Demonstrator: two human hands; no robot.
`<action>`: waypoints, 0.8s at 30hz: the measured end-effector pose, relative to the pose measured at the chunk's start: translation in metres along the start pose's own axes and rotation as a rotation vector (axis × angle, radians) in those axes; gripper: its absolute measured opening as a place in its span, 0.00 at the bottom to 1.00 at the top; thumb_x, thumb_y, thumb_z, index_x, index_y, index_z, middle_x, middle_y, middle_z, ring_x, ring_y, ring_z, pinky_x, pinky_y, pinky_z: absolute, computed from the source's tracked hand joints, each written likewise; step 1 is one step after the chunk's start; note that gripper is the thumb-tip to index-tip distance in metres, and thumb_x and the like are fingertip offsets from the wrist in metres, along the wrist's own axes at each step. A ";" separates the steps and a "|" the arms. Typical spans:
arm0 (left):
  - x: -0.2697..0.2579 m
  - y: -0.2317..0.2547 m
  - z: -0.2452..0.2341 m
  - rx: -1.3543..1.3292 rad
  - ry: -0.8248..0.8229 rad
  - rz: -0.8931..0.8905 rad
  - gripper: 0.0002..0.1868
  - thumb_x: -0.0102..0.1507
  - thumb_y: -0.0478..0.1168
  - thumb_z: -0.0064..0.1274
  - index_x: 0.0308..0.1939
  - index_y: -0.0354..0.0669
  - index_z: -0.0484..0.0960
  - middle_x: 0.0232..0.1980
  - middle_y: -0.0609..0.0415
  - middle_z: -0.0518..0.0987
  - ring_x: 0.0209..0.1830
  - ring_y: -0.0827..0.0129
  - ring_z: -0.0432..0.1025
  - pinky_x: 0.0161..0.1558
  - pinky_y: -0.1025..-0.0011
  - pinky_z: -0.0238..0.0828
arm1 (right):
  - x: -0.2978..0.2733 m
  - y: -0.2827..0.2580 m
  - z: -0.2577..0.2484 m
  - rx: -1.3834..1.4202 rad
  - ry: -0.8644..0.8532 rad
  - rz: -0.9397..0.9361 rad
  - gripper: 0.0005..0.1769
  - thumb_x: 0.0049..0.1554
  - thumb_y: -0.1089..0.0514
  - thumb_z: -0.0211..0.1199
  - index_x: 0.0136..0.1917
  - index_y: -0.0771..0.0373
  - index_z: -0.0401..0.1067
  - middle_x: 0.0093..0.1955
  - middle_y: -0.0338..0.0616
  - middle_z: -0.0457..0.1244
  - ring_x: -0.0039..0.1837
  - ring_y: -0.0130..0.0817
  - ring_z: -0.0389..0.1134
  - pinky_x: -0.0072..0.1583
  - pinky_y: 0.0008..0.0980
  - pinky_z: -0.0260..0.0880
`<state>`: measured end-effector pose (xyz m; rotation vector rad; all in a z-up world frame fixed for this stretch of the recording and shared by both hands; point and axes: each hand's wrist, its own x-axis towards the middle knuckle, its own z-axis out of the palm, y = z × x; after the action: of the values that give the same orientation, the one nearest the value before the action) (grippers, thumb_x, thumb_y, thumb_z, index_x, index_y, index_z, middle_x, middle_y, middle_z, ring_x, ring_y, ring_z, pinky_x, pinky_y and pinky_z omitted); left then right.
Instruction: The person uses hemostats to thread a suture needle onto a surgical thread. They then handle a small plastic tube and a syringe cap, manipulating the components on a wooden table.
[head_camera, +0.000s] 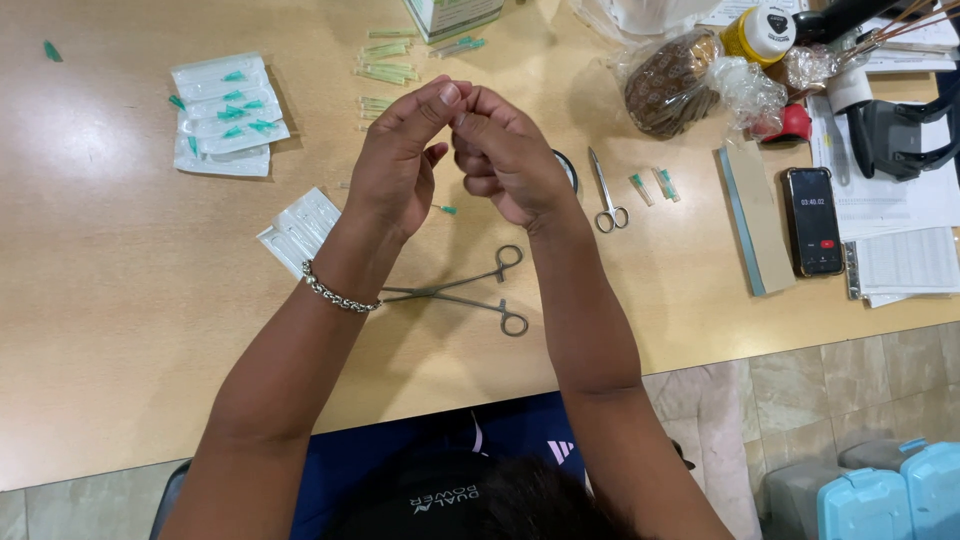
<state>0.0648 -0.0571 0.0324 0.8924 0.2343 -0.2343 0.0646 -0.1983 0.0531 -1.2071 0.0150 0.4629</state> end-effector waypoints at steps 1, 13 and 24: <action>0.000 0.000 -0.001 0.040 0.000 0.005 0.11 0.55 0.51 0.67 0.40 0.57 0.90 0.55 0.70 0.85 0.59 0.79 0.71 0.56 0.70 0.54 | 0.001 0.001 -0.002 -0.027 -0.006 -0.058 0.04 0.63 0.54 0.61 0.48 0.51 0.67 0.32 0.26 0.45 0.30 0.15 0.39 0.30 0.16 0.34; 0.003 0.020 -0.017 0.226 0.060 0.250 0.08 0.62 0.48 0.63 0.42 0.55 0.90 0.54 0.71 0.82 0.50 0.85 0.72 0.45 0.79 0.62 | -0.007 -0.015 -0.024 -0.368 0.400 -0.374 0.02 0.60 0.60 0.67 0.45 0.60 0.76 0.26 0.25 0.53 0.27 0.14 0.44 0.26 0.20 0.40; 0.025 -0.038 -0.057 1.980 -0.516 0.523 0.04 0.57 0.42 0.65 0.34 0.50 0.90 0.32 0.53 0.82 0.33 0.55 0.76 0.38 0.57 0.70 | -0.038 0.005 -0.096 -0.396 0.697 -0.501 0.03 0.64 0.58 0.61 0.47 0.57 0.70 0.29 0.30 0.53 0.27 0.17 0.49 0.29 0.18 0.48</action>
<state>0.0716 -0.0379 -0.0379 2.7145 -0.9217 -0.1370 0.0505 -0.2960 0.0231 -1.6498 0.2214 -0.4265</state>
